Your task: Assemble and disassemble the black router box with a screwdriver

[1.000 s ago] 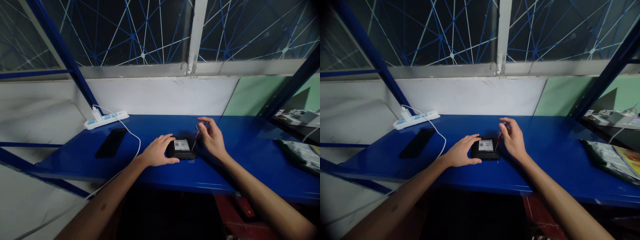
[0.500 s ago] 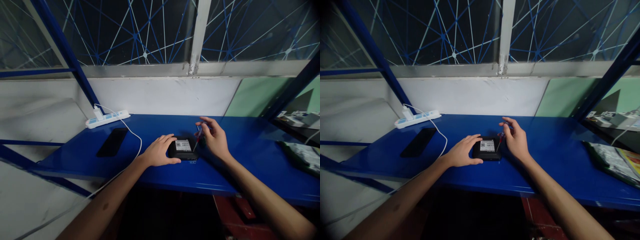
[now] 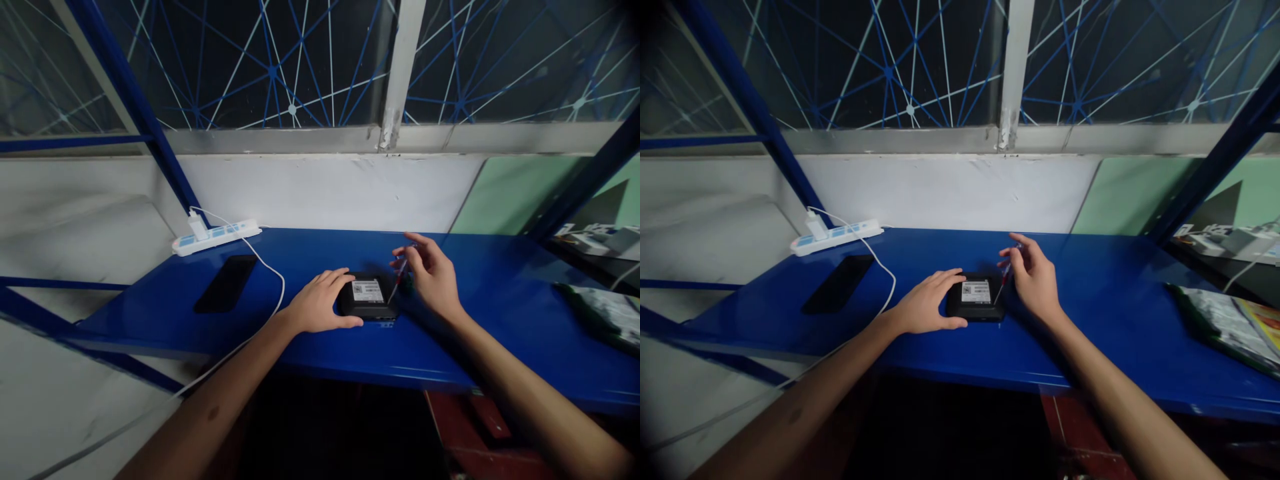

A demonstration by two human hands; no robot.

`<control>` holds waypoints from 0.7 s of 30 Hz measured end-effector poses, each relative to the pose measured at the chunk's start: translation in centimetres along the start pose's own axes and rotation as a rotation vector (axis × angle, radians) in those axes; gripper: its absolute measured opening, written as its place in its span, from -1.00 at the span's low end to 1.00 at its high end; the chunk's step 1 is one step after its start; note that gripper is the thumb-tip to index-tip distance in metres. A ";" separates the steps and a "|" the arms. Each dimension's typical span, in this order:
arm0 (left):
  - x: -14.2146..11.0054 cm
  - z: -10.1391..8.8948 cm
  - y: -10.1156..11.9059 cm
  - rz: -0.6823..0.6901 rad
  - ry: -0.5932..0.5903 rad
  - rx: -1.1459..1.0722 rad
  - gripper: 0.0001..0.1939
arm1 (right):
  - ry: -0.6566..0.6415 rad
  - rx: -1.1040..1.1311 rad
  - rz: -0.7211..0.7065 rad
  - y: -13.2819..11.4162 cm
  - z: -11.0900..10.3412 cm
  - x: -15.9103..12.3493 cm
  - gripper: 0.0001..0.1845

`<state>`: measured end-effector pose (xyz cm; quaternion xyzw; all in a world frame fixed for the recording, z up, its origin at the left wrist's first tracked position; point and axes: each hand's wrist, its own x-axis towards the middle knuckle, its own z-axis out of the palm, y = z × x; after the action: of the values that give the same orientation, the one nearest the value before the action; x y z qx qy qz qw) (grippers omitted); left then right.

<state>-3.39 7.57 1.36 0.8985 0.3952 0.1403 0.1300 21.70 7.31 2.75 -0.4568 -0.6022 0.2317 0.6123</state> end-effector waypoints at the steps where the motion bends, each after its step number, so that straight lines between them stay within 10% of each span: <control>1: 0.0 0.0 0.0 0.001 0.001 -0.002 -0.02 | -0.005 0.025 0.010 0.1 0.0 0.0 -0.66; 21: 0.0 -0.1 0.2 -0.011 -0.007 0.006 -0.01 | 0.051 -0.085 -0.088 0.1 -0.2 0.3 -0.63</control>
<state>-3.30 7.44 1.57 0.8972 0.4000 0.1355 0.1294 21.93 7.54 2.83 -0.4611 -0.6153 0.1670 0.6172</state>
